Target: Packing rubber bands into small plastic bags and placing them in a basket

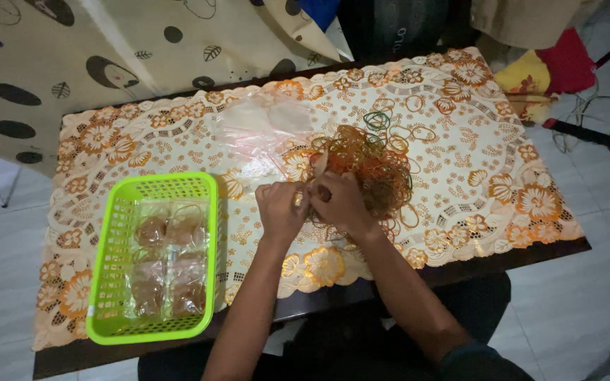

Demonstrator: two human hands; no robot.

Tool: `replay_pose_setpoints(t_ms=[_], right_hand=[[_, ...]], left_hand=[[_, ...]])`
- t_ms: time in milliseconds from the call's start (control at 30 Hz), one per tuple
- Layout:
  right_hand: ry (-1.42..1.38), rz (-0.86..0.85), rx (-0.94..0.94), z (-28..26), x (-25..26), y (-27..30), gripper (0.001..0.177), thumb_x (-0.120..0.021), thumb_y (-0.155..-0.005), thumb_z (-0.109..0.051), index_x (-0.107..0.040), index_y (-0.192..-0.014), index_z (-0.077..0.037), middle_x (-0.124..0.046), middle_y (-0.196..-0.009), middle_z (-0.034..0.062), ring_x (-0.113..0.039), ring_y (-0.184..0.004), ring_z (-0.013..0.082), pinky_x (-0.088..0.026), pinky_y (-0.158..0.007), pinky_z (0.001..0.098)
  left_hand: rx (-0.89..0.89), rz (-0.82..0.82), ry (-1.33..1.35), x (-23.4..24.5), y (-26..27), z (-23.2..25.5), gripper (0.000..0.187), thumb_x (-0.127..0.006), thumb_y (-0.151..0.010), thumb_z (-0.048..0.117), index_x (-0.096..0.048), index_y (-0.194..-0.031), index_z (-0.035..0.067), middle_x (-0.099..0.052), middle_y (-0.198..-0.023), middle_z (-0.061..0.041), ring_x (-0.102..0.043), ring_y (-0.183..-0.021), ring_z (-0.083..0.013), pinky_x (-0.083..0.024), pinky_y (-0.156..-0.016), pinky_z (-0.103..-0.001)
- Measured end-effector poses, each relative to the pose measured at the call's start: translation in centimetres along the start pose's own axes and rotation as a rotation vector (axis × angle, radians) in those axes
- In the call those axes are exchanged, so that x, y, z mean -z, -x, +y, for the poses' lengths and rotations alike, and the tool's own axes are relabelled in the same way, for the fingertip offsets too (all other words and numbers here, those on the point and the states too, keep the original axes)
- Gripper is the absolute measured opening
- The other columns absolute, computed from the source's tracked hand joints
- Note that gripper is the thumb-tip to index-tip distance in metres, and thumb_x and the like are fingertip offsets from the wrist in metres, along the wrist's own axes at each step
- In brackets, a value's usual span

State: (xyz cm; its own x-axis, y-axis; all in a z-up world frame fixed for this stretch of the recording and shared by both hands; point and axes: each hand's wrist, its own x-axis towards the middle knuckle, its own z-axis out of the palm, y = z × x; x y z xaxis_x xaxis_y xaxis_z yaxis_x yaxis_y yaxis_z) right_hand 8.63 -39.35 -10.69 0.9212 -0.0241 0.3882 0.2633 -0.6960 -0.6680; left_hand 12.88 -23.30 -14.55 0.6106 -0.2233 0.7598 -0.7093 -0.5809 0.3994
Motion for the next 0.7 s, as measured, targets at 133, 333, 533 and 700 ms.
replay_pose_setpoints(t_ms=[133, 333, 533, 700], right_hand=[[0.054, -0.014, 0.035, 0.9, -0.4, 0.3, 0.01, -0.069, -0.08, -0.02, -0.07, -0.089, -0.015, -0.061, -0.072, 0.0026, -0.066, -0.07, 0.0226, -0.042, -0.085, 0.0355], [0.103, 0.031, 0.003, 0.7, -0.7, 0.3, 0.014, -0.073, -0.083, -0.026, -0.065, -0.091, -0.018, -0.062, -0.071, 0.0008, -0.065, -0.067, 0.0202, -0.04, -0.084, 0.0328], [0.17, 0.031, 0.096, 0.9, -1.0, 0.6, 0.023, -0.075, -0.083, -0.027, -0.07, -0.105, -0.026, -0.068, -0.086, -0.0049, -0.069, -0.077, 0.0163, -0.041, -0.085, 0.0316], [0.125, 0.073, 0.075, 2.3, -2.9, 0.8, 0.021, -0.073, -0.088, -0.032, -0.072, -0.109, -0.028, -0.073, -0.103, -0.0057, -0.071, -0.095, 0.0135, -0.034, -0.098, 0.0331]], left_hand=[[0.077, -0.098, 0.051, 0.3, -0.4, 1.2, 0.009, -0.077, -0.089, 0.02, -0.072, -0.096, 0.017, -0.07, -0.078, 0.001, -0.069, -0.082, -0.0197, -0.04, -0.095, -0.042], [-0.064, 0.107, 0.018, -0.2, -0.4, 0.3, 0.006, -0.076, -0.089, 0.02, -0.074, -0.094, 0.018, -0.068, -0.073, 0.003, -0.067, -0.069, -0.014, -0.047, -0.089, -0.034], [-0.037, 0.148, 0.014, -0.1, 0.0, 0.0, 0.009, -0.08, -0.085, 0.018, -0.074, -0.092, 0.016, -0.068, -0.065, 0.004, -0.067, -0.061, -0.0121, -0.051, -0.085, -0.029], [-0.023, 0.183, 0.02, 0.6, -0.7, 0.5, 0.008, -0.075, -0.086, 0.018, -0.07, -0.092, 0.015, -0.065, -0.068, 0.0, -0.065, -0.06, -0.0178, -0.051, -0.075, -0.031]])
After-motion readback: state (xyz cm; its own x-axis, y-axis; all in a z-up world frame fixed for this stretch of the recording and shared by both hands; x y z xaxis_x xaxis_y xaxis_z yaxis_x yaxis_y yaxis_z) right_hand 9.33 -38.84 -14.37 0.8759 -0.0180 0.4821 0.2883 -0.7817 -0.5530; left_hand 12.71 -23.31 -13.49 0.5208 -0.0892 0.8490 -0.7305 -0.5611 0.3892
